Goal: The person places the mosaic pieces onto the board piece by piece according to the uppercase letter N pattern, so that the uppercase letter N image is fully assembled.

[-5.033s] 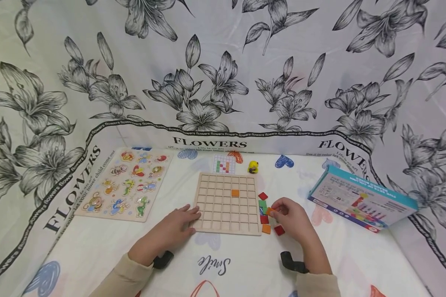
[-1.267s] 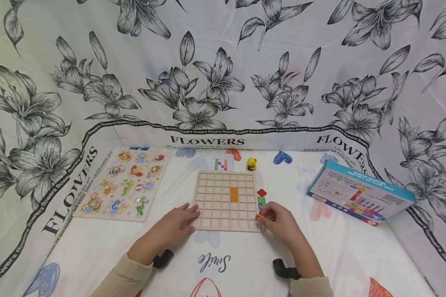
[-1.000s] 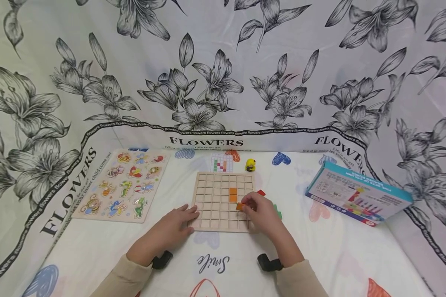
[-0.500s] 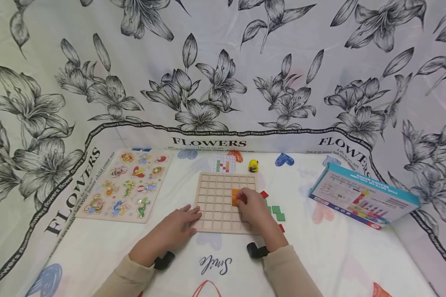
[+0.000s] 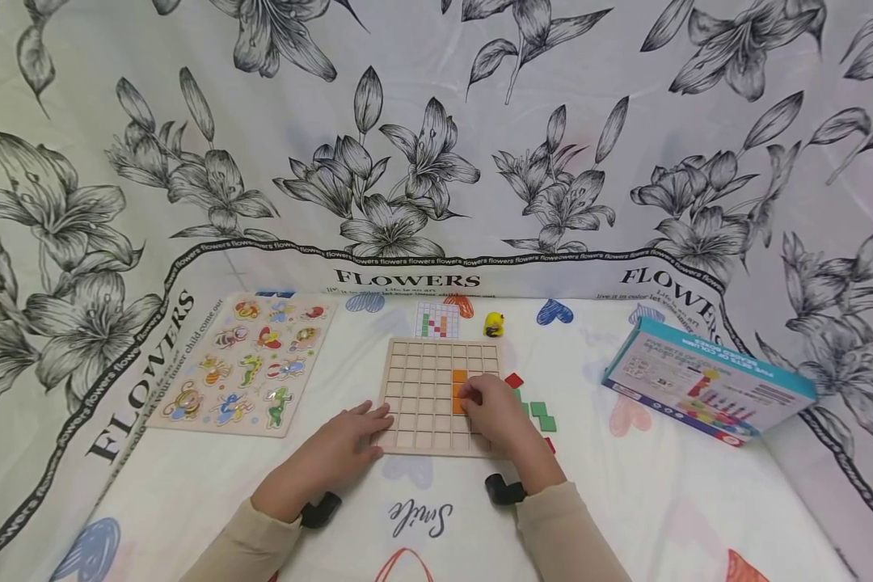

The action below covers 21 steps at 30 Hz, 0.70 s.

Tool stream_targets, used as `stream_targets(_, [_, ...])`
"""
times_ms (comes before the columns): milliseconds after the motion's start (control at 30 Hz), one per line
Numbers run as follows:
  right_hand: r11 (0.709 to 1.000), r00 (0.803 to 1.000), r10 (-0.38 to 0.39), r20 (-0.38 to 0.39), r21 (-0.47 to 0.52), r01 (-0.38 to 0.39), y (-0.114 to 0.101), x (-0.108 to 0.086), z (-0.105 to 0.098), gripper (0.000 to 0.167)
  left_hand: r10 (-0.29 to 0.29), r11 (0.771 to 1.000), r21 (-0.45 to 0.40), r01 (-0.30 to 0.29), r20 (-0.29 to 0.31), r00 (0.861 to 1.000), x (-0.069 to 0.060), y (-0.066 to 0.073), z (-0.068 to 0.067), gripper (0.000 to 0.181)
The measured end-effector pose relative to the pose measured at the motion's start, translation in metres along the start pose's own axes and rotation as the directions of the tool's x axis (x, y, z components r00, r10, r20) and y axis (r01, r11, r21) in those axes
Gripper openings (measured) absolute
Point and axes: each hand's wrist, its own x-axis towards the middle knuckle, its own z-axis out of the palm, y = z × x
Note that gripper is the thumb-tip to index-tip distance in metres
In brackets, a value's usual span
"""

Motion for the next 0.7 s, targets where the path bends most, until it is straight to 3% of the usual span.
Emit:
stream_targets(233, [0.999,1.0,0.02,-0.002,-0.034,-0.02,0.0,0.002,0.003,0.008,0.005,1.0,-0.016,-0.005,-0.011,1.0,-0.001,0.002,-0.001,0.05])
stream_targets(400, [0.999,1.0,-0.019,-0.012,-0.03,0.019,0.003,0.005,0.0,0.002,-0.006,1.0,-0.017,0.005,-0.014,1.0,-0.002,0.001,-0.001,0.05])
stream_targets(567, [0.996,0.986,-0.077,-0.146,0.026,0.082,0.016,0.011,-0.021,0.01,-0.003,1.0,-0.017,0.003,-0.013,1.0,-0.002,0.0,0.0,0.05])
stream_targets(700, [0.997,0.973,-0.067,-0.222,0.016,0.073,0.027,0.017,-0.05,0.017,0.003,1.0,-0.011,-0.003,-0.005,1.0,-0.002,-0.001,0.0,0.05])
